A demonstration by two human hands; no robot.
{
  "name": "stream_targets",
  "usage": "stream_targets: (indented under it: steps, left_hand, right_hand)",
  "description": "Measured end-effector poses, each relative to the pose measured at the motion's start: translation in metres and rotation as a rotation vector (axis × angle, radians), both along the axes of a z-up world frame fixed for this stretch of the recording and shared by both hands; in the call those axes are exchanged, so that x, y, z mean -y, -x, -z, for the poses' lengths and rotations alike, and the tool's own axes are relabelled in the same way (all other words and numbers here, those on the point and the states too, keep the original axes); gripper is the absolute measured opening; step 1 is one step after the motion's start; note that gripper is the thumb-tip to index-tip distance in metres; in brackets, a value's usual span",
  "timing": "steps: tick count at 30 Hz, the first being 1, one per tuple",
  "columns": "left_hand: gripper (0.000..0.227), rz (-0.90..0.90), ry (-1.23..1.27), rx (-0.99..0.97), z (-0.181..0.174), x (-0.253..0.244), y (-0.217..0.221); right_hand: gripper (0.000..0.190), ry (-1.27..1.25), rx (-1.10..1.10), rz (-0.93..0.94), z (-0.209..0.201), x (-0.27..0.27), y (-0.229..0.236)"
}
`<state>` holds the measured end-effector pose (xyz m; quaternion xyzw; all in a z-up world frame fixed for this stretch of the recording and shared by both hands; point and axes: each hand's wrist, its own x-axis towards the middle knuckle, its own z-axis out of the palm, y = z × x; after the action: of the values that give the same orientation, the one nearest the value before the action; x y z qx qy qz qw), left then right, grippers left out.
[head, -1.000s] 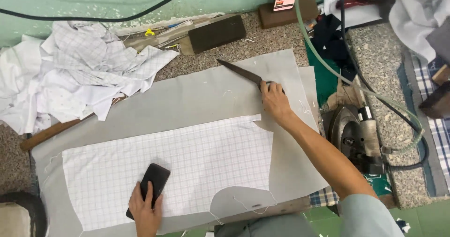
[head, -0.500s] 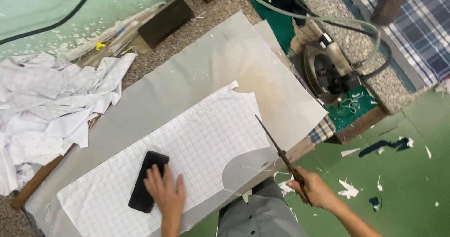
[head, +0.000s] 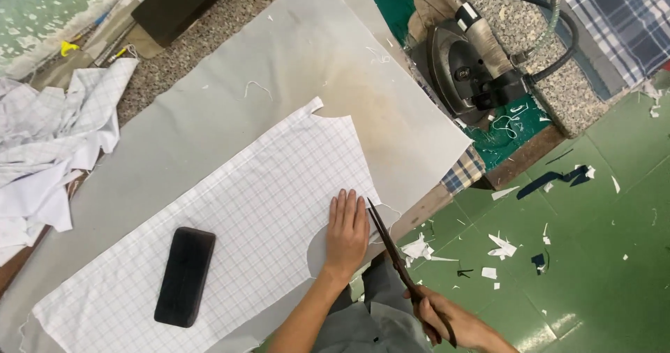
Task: The person irons a piece of checkered fabric on a work table using a steam iron and a black pressing block. They then use scissors to trim the edges of the fabric, fold it, and iron it again. The process is repeated several times.
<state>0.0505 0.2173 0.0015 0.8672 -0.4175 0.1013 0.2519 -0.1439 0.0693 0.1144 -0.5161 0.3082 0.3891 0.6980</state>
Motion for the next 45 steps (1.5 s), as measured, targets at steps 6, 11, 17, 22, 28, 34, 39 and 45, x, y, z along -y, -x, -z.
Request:
stream_targets:
  steps: [6,11,17,22,28,34,39,45]
  left_hand:
    - [0.010,-0.019,0.176,0.108,0.011,0.017,-0.002]
    - [0.013,-0.007,0.174,0.065,0.020,0.014,0.001]
    - [0.014,-0.002,0.168,0.056,0.022,0.013,0.001]
    - [0.018,0.022,0.166,-0.010,0.019,0.011,0.000]
    - [0.014,0.019,0.168,-0.012,0.022,0.011,0.002]
    - [0.013,0.016,0.171,-0.017,0.019,0.011,0.001]
    - [0.013,0.000,0.175,-0.012,0.016,0.012,0.000]
    - [0.016,0.001,0.221,-0.033,0.017,0.012,-0.001]
  right_hand:
    - [0.068,0.105,-0.121,0.131,-0.007,-0.019,0.000]
    - [0.066,0.187,-0.073,0.009,-0.005,-0.020,-0.007]
    - [0.070,0.268,-0.038,-0.055,0.013,-0.024,-0.012]
    - [0.069,0.310,-0.100,-0.095,0.023,-0.028,-0.014]
    - [0.069,0.368,-0.100,-0.101,0.021,-0.033,-0.018]
    - [0.064,0.474,0.006,-0.129,0.045,-0.034,0.004]
    - [0.069,0.248,-0.131,-0.132,0.012,-0.021,-0.016]
    - [0.074,0.325,0.047,-0.118,0.033,-0.015,-0.030]
